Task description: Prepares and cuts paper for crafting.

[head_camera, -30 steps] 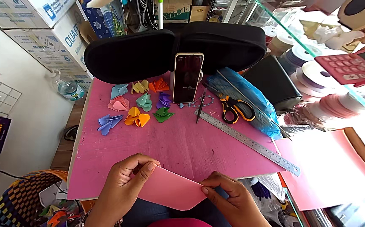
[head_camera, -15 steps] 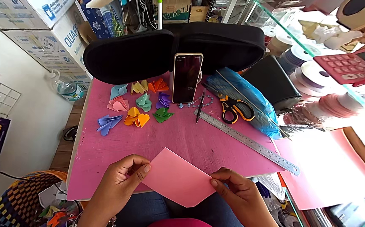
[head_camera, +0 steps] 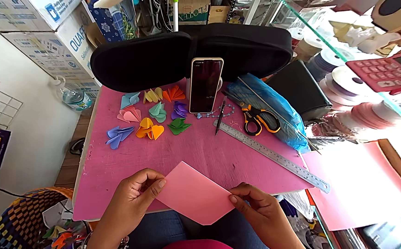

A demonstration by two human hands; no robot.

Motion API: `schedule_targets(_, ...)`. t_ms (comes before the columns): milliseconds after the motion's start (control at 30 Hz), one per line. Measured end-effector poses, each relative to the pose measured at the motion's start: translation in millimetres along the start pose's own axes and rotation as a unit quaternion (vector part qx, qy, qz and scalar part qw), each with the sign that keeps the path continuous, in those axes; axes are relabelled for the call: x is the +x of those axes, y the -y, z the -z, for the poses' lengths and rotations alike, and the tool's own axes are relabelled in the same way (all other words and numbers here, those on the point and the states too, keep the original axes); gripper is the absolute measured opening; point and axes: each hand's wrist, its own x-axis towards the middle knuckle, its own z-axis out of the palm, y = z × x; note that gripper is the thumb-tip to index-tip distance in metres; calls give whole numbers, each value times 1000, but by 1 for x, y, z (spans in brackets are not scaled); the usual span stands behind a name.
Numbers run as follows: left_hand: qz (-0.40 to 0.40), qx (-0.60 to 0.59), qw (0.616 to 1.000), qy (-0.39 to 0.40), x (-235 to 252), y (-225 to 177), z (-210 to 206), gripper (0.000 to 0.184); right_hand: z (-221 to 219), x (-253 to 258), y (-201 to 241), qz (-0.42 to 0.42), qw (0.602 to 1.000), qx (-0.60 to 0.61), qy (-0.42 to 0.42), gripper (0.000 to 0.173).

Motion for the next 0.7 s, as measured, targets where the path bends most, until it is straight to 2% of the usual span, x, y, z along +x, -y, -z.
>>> schedule_targets(233, 9, -12, 1000, 1, 0, 1, -2, 15, 0, 0, -2, 1, 1000, -8, -5, 10)
schedule_targets(433, 45, -14, 998, 42, 1, 7, -6, 19, 1, 3, -1, -1, 1000, -5, -17, 10)
schedule_targets(700, 75, -34, 997, 4, 6, 17, -11, 8, 3, 11, -5, -9, 1000, 9, -23, 11)
